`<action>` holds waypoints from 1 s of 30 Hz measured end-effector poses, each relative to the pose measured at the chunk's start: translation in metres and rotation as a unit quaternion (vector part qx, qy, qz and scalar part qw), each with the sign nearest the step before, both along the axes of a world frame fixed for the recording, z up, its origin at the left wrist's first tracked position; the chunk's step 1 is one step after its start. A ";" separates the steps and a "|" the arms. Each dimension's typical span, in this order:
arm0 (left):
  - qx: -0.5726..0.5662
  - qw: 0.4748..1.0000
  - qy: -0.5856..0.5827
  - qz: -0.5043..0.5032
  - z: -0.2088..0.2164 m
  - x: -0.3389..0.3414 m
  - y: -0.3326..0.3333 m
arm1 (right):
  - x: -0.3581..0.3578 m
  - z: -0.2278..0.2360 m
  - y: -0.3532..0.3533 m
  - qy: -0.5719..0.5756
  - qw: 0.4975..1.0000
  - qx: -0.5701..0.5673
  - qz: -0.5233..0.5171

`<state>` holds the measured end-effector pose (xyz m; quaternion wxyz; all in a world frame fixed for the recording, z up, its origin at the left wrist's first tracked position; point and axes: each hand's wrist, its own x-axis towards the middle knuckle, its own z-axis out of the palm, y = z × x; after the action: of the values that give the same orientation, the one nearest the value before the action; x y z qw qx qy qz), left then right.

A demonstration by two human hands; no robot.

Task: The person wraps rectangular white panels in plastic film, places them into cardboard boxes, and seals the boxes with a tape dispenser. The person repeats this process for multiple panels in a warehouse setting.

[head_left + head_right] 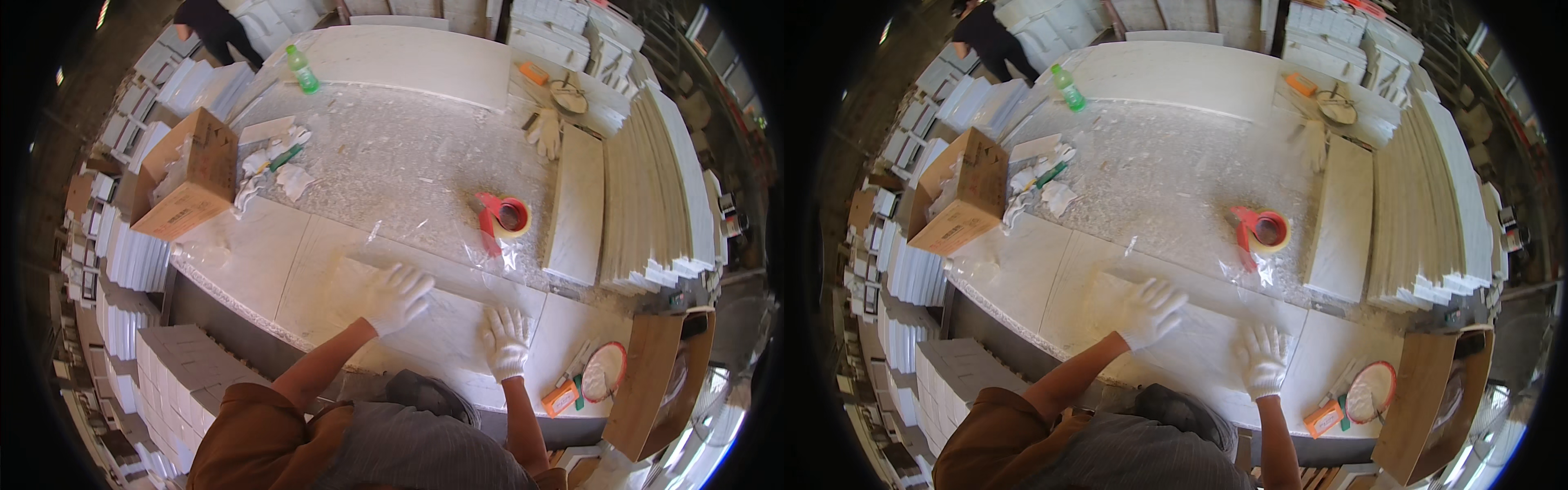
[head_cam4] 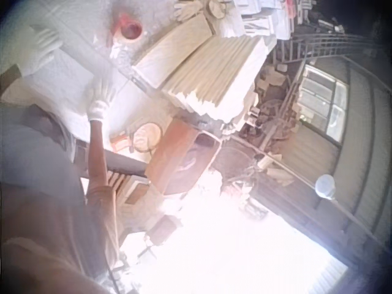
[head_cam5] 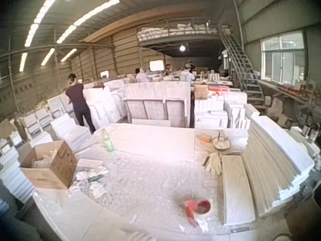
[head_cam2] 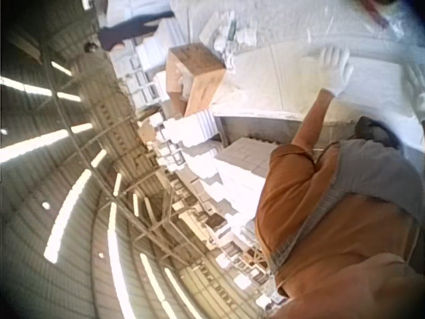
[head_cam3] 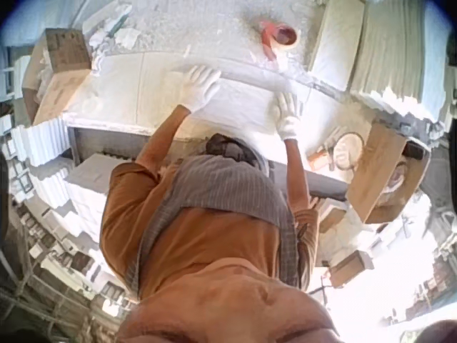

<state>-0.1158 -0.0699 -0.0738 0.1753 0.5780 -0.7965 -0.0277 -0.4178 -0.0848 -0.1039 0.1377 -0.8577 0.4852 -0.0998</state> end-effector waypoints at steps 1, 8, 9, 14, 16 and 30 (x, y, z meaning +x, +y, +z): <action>0.016 0.999 -0.019 0.038 0.003 0.020 0.004 | -0.014 -0.002 -0.004 0.019 0.998 0.000 -0.061; 0.113 0.959 -0.105 0.239 -0.009 0.115 -0.009 | -0.032 -0.005 -0.018 -0.079 0.979 -0.009 -0.190; 0.066 0.968 -0.114 0.215 -0.004 0.110 -0.014 | -0.026 -0.005 -0.018 -0.095 0.973 -0.003 -0.212; -0.063 0.997 -0.036 -0.008 0.028 -0.027 -0.074 | -0.025 -0.016 -0.019 -0.093 0.968 -0.065 -0.223; -0.082 0.987 -0.003 -0.135 0.026 -0.097 -0.108 | -0.028 -0.014 -0.018 -0.091 0.968 -0.053 -0.228; 0.127 0.909 -0.244 -0.314 -0.077 -0.371 -0.254 | -0.025 0.010 -0.032 -0.158 0.961 -0.039 -0.225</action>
<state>-0.4872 -0.3239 -0.1508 -0.1167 0.3046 -0.9445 -0.0402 -0.4425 -0.1169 -0.0943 0.1528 -0.7046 0.6334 -0.2811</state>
